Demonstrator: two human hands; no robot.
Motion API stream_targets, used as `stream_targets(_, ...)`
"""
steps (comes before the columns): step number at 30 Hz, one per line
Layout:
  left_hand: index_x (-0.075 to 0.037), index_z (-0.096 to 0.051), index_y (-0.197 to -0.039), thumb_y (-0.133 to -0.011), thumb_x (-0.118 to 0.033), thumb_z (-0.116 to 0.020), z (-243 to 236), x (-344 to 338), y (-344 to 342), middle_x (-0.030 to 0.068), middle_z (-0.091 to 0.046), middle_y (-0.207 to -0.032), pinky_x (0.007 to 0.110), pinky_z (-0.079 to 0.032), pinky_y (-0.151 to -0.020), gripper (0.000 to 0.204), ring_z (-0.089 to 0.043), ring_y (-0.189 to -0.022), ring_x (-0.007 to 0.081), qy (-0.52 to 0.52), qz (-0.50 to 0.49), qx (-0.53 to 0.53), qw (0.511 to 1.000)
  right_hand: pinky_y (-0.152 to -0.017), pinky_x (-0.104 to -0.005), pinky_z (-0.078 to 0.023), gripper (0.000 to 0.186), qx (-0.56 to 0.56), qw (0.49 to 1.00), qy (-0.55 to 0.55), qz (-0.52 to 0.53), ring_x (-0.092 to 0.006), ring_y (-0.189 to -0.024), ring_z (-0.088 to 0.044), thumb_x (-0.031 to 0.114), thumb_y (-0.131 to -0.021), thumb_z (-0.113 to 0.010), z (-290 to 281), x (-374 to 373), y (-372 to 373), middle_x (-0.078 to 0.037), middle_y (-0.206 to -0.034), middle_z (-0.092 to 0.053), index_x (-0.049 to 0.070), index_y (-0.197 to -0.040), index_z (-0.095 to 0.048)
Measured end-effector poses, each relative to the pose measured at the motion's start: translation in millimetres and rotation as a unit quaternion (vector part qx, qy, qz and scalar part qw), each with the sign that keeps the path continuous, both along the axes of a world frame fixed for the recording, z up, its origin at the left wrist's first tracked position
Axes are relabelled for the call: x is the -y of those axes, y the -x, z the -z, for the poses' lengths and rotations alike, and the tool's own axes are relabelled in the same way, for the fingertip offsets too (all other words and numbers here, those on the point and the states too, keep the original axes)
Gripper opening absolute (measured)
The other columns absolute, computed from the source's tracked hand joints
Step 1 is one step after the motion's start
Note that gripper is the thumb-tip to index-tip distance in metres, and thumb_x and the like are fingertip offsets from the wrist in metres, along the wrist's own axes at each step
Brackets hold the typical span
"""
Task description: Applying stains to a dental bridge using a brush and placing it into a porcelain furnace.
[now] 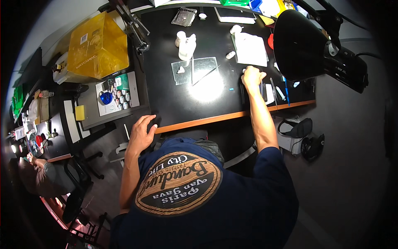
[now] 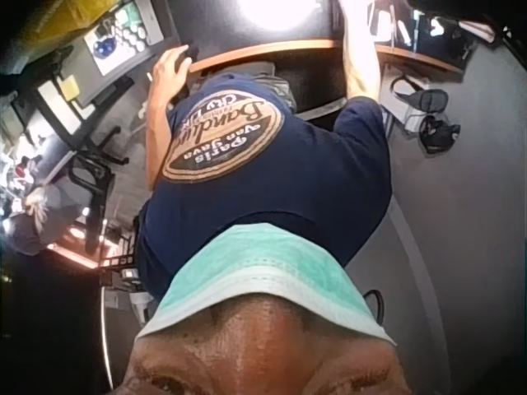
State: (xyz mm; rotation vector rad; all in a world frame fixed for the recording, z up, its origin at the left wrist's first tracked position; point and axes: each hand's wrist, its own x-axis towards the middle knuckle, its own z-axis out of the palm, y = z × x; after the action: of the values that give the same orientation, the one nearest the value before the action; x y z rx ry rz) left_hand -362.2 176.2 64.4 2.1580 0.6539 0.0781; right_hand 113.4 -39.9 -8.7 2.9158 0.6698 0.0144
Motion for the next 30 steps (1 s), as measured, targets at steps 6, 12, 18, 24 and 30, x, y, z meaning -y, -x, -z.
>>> stream_targets(6, 0.001, -0.066, -0.124, -0.093, -0.013, -0.067, 2, 1, 2, 0.0205, -0.067, -0.123, 0.044, -0.051, -0.1, 0.034, -0.065, -0.113, 0.0401, 0.007, 0.017, -0.002, 1.0, -0.083, -0.0448, -0.056, 0.011, -0.024, 0.972, -0.229, -0.039, -0.038, -0.092, -0.073, 0.006, -0.08, -0.07, 15, -19, 12, -0.018, -0.089, -0.075, 0.003, -0.088, -0.077)
stream_targets(12, 0.001, -0.066, -0.123, -0.093, -0.013, -0.067, -1, 1, 0, 0.0202, -0.067, -0.122, 0.043, -0.051, -0.1, 0.033, -0.066, -0.112, 0.0395, 0.007, 0.025, 0.006, 1.0, -0.079, -0.0404, -0.058, 0.006, -0.093, 0.926, -0.327, -0.166, -0.036, -0.089, -0.074, 0.0, -0.081, -0.072, 27, -8, 13, -0.019, -0.092, -0.074, 0.001, -0.086, -0.075)
stream_targets(18, 0.002, -0.066, -0.123, -0.093, -0.012, -0.067, 8, 3, 8, 0.0206, -0.067, -0.122, 0.043, -0.051, -0.1, 0.033, -0.066, -0.112, 0.0398, 0.017, 0.016, 0.003, 1.0, -0.067, -0.0349, -0.055, 0.009, -0.134, 0.902, -0.342, -0.228, -0.0289, -0.073, -0.071, -0.003, -0.077, -0.079, 17, 9, 46, -0.013, -0.076, -0.068, 0.0, -0.076, -0.07)
stream_targets(24, 0.002, -0.066, -0.125, -0.094, -0.012, -0.067, 9, 6, 5, 0.021, -0.067, -0.124, 0.043, -0.049, -0.102, 0.035, -0.064, -0.116, 0.0392, 0.032, 0.039, -0.004, 0.999, -0.07, -0.0374, -0.056, 0.007, -0.108, 0.914, -0.274, -0.278, -0.0305, -0.077, -0.071, 0.0, -0.082, -0.071, 5, 5, 96, -0.011, -0.081, -0.068, 0.004, -0.08, -0.076)
stream_targets(30, 0.002, -0.067, -0.123, -0.093, -0.014, -0.066, 5, 10, 2, 0.0214, -0.067, -0.121, 0.045, -0.054, -0.094, 0.034, -0.067, -0.108, 0.0406, -0.003, 0.052, 0.026, 0.998, -0.068, -0.04, -0.055, 0.012, -0.116, 0.901, -0.32, -0.269, -0.0326, -0.075, -0.07, 0.0, -0.082, -0.067, 9, 0, 159, -0.013, -0.08, -0.068, 0.005, -0.083, -0.078)
